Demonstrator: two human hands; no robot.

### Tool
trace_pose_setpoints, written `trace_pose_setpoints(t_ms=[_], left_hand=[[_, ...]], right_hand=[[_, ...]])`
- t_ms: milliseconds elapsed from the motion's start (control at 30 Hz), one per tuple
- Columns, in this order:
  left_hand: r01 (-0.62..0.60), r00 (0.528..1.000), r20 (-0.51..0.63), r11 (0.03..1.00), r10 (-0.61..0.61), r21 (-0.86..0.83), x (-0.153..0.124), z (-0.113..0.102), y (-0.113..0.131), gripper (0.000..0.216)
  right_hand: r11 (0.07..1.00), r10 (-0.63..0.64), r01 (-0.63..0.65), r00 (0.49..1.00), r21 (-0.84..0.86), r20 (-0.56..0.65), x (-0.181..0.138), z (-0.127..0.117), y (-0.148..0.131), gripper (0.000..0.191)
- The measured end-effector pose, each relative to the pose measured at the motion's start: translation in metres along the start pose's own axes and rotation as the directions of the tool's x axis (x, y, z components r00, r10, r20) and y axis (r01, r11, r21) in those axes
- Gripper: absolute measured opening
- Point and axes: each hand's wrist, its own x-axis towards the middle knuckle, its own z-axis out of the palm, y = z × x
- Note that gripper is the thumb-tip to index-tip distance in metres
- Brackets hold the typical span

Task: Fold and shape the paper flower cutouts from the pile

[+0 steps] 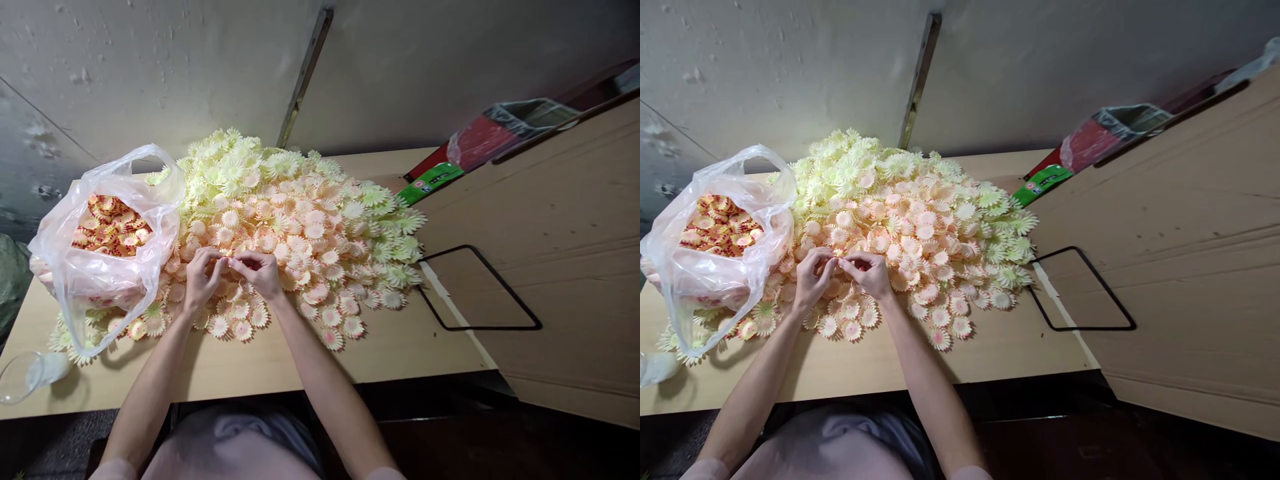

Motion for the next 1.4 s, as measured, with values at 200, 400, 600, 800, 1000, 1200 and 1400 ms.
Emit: trace_pose_setpoints(t_ms=[200, 400, 600, 800, 1000, 1200, 1400], left_hand=[[0.011, 0.998, -0.055, 1.0, -0.011, 0.009, 0.0, -0.001, -0.001, 0.011], [-0.065, 0.997, -0.027, 0.997, 0.066, 0.045, 0.001, -0.001, -0.003, 0.009], [-0.113, 0.994, 0.013, 0.992, 0.113, 0.061, 0.001, -0.001, -0.007, 0.011], [-0.105, 0.994, 0.016, 0.993, 0.105, 0.054, 0.0, -0.001, -0.008, 0.013], [-0.072, 0.993, 0.095, 0.996, 0.076, -0.044, 0.001, -0.003, 0.002, 0.018], [0.037, 0.995, 0.094, 0.995, -0.029, -0.089, -0.002, -0.002, -0.001, 0.017], [0.048, 0.997, 0.07, 0.988, -0.038, -0.145, -0.001, -0.003, -0.001, 0.017]], right_hand=[[0.995, 0.045, -0.041, 0.998, -0.087, 0.044, -0.002, 0.003, 0.0, 0.022], [0.999, 0.033, -0.031, 0.999, -0.043, 0.042, 0.0, 0.0, 0.002, 0.022], [0.991, 0.099, -0.099, 0.995, 0.093, 0.002, 0.002, -0.002, 0.003, 0.024], [0.987, 0.111, -0.11, 0.994, 0.115, -0.002, 0.002, -0.001, 0.005, 0.02], [0.986, 0.145, -0.148, 0.989, 0.077, 0.04, 0.002, -0.003, 0.003, 0.021], [0.99, 0.126, -0.132, 0.987, 0.054, 0.099, 0.001, -0.003, 0.005, 0.021], [0.99, 0.123, -0.131, 0.982, 0.046, 0.142, 0.001, -0.004, 0.009, 0.023]])
